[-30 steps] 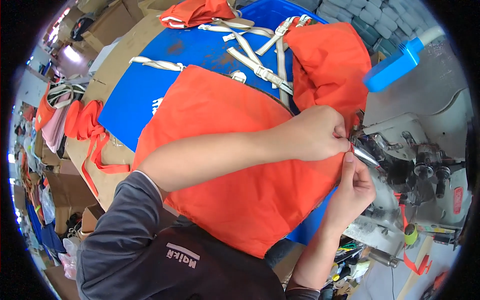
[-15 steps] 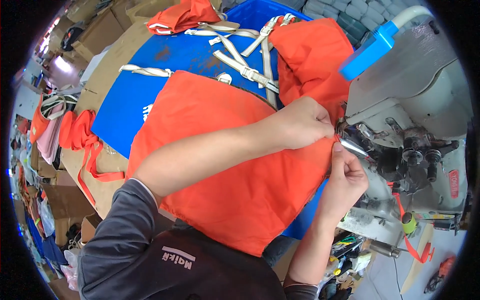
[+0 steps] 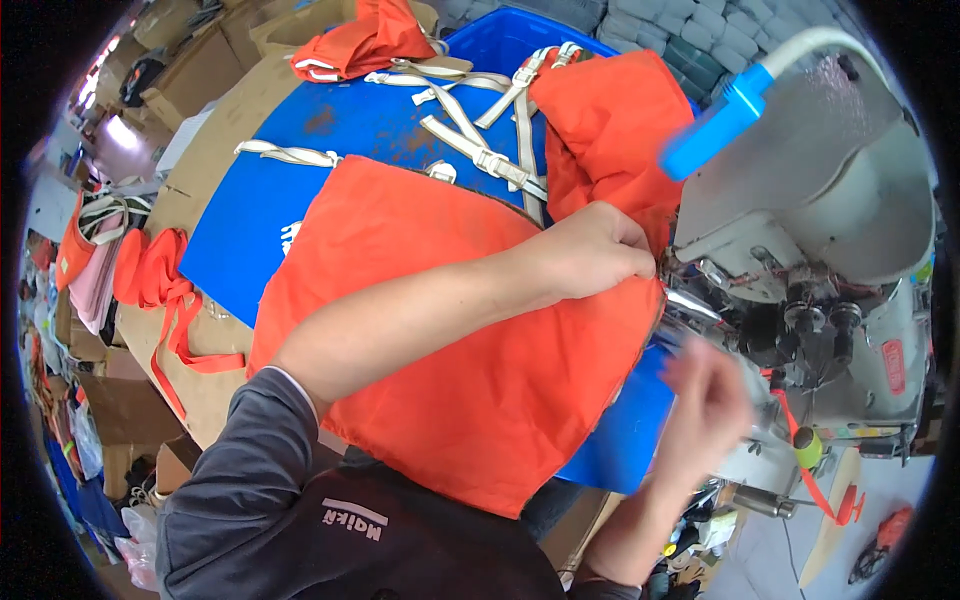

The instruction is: Sewing and assembling orange fabric components using an industrial sewing machine in a workshop.

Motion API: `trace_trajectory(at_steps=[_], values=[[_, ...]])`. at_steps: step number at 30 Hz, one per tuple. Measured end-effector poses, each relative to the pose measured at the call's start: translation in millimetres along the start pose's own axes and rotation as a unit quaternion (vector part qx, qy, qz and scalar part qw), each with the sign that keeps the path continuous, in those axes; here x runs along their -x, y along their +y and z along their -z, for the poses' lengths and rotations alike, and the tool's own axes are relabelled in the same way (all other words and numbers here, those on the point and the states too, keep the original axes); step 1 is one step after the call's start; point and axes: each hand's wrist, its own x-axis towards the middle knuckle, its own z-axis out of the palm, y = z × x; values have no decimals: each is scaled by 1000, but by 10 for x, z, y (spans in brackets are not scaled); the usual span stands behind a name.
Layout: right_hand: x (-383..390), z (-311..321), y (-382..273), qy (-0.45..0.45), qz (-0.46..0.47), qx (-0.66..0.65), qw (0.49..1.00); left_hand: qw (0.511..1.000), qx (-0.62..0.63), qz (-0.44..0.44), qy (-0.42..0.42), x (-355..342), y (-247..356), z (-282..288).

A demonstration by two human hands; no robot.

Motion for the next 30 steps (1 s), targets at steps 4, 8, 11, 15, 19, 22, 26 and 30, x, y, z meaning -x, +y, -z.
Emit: trace_trajectory(at_steps=[4, 8, 11, 15, 19, 22, 26, 30], values=[[-244, 1180, -94, 398, 284, 232, 841, 999, -28, 30, -7, 49, 126, 14], [-867, 2007, 183, 391, 384, 356, 757, 1000, -13, -2, -9, 0, 54, 6], [-886, 1851, 360, 445, 381, 357, 728, 1000, -22, 10, 4, -46, 35, 15], [-663, 1522, 612, 428, 384, 346, 741, 1000, -18, 3, -6, -34, 1, -8], [-555, 1630, 373, 370, 348, 378, 774, 1000, -9, -10, -11, 1, -22, -11], [-330, 1481, -237, 386, 316, 166, 851, 998, 3, -52, 16, -22, -93, -16], [171, 526, 172, 64, 229, -89, 967, 999, 4, -21, 32, -36, -107, 1], [173, -204, 371, -136, -52, -215, 966, 992, -86, -90, 25, 58, -51, -5]])
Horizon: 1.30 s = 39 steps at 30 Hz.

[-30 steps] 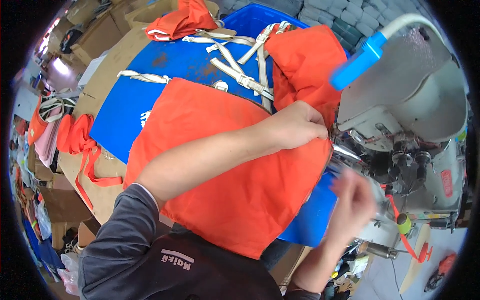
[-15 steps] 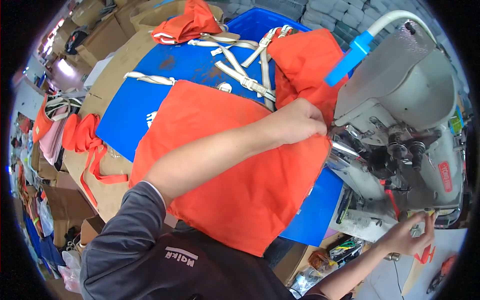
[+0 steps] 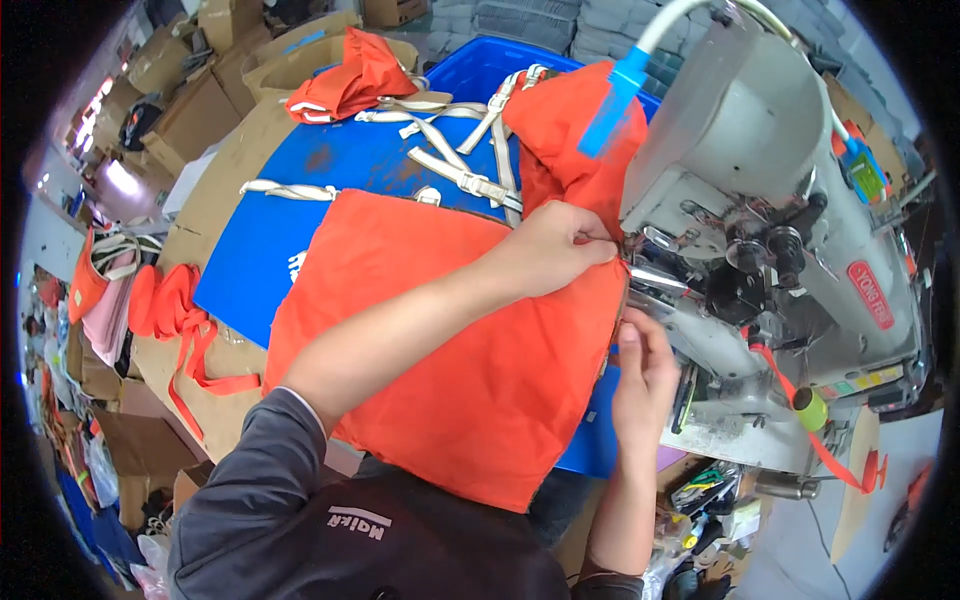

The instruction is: Sewing and assembling orange fabric components using an industrial sewing machine in a workshop.

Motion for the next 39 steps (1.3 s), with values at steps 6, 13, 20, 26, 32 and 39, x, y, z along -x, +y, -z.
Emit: trace_trajectory(at_steps=[6, 13, 20, 26, 32, 39], values=[[-22, -16, 214, -34, 12, -40, 999, 996, -65, -45, 40, 27, 33, -26], [13, -66, 289, -37, 4, -144, 989, 990, -92, -66, 88, 92, 60, -89], [90, -27, 316, -78, 7, -147, 986, 868, -356, -250, 240, 828, 91, -546], [302, -98, 361, -91, -16, -138, 986, 957, -249, -69, 129, 871, 68, -612], [336, -119, 379, -45, 78, -28, 996, 981, -160, -34, 106, 895, 44, -580], [234, -197, 263, 59, 194, 144, 969, 884, -401, -184, 156, 974, 152, -589]])
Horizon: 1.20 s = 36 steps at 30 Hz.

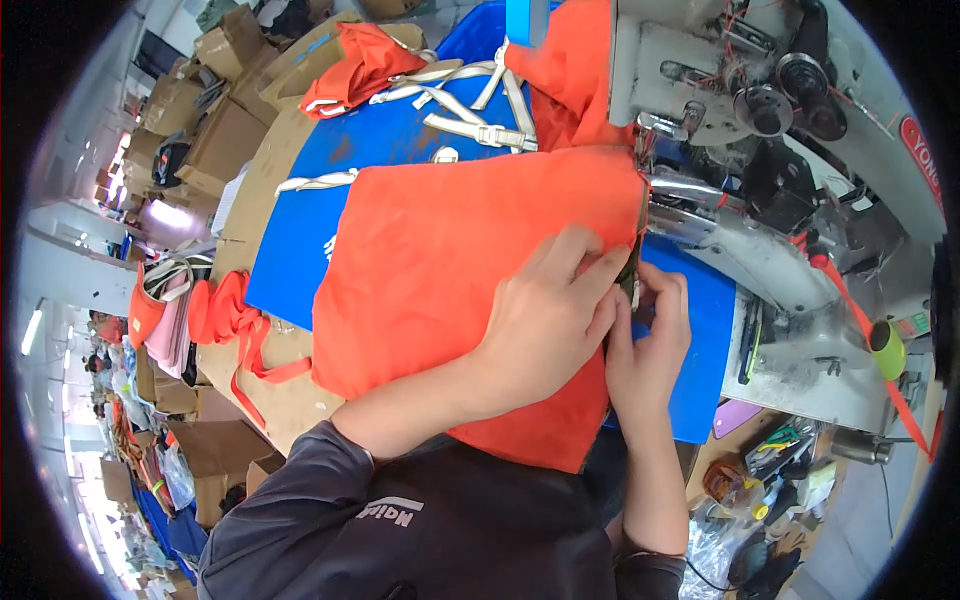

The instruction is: Sewing and assembling orange fabric components using an industrial sewing machine in a workshop.

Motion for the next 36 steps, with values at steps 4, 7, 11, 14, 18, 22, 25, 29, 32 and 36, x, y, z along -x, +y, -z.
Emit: trace_trajectory(at_steps=[4, 7, 11, 14, 18, 22, 25, 29, 32, 36], values=[[51, -7, 12, -21, -58, -63, 996, 999, -20, 22, -32, -15, 81, 80], [99, 5, 5, -25, -82, -138, 987, 995, -4, 63, -74, -25, 80, 160], [89, 4, -118, -26, -105, -223, 969, 936, 272, 193, -114, -57, -17, 301], [61, 44, -165, -42, -119, -208, 970, 862, 391, 286, -149, -117, -50, 390], [61, 62, -224, -38, -119, -221, 967, 818, 459, 311, -151, -118, -70, 421], [15, 88, -206, -71, -112, -197, 971, 820, 458, 309, -148, -124, -88, 407], [-4, 94, -167, -66, -88, -185, 977, 838, 433, 301, -140, -135, -30, 414], [-54, 46, -115, -65, -47, -152, 985, 860, 404, 286, -126, -105, -15, 385], [-175, -4, -253, -37, -176, -215, 960, 885, 361, 266, -127, -87, -4, 384], [-113, -22, -189, -63, -135, -236, 960, 935, 280, 188, -113, -90, 27, 343]])
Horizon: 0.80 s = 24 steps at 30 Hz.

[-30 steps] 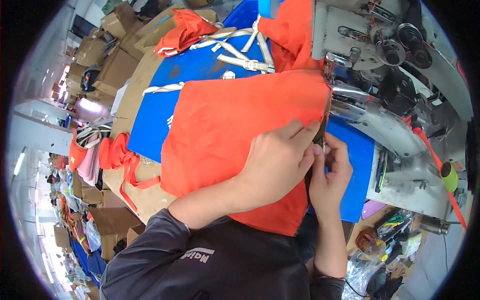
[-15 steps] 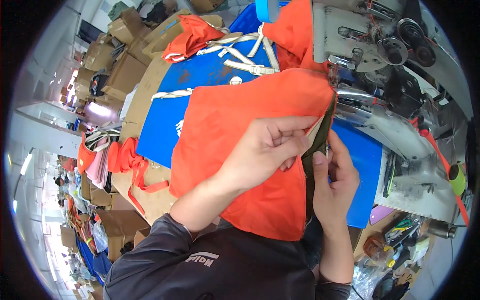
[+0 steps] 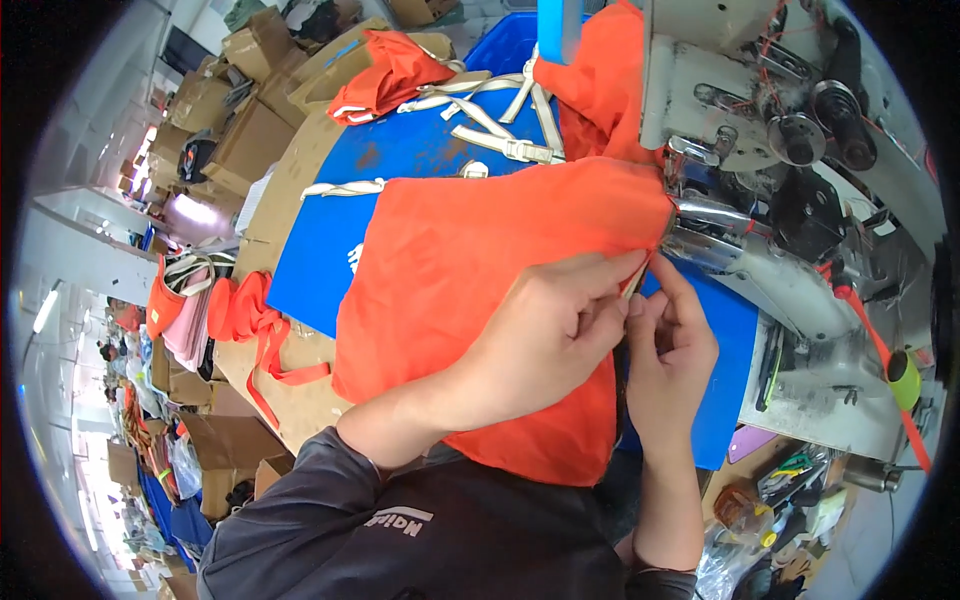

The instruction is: Sewing and assembling orange fabric components using an industrial sewing machine in a workshop.

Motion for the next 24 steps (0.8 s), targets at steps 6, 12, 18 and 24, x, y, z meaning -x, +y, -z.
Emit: trace_trajectory(at_steps=[6, 12, 18, 24], values=[[-49, -17, 119, 25, 52, 77, 995, 999, -52, -12, -6, -9, 68, 16], [24, 75, 20, -3, 6, 8, 1000, 984, -144, -102, 4, -58, 146, -60], [-3, 12, 26, 22, 10, -47, 999, 979, -161, -125, -18, -117, 152, -66], [-100, 33, -17, -16, -37, -80, 996, 991, -115, -58, -45, -241, 153, 23]])
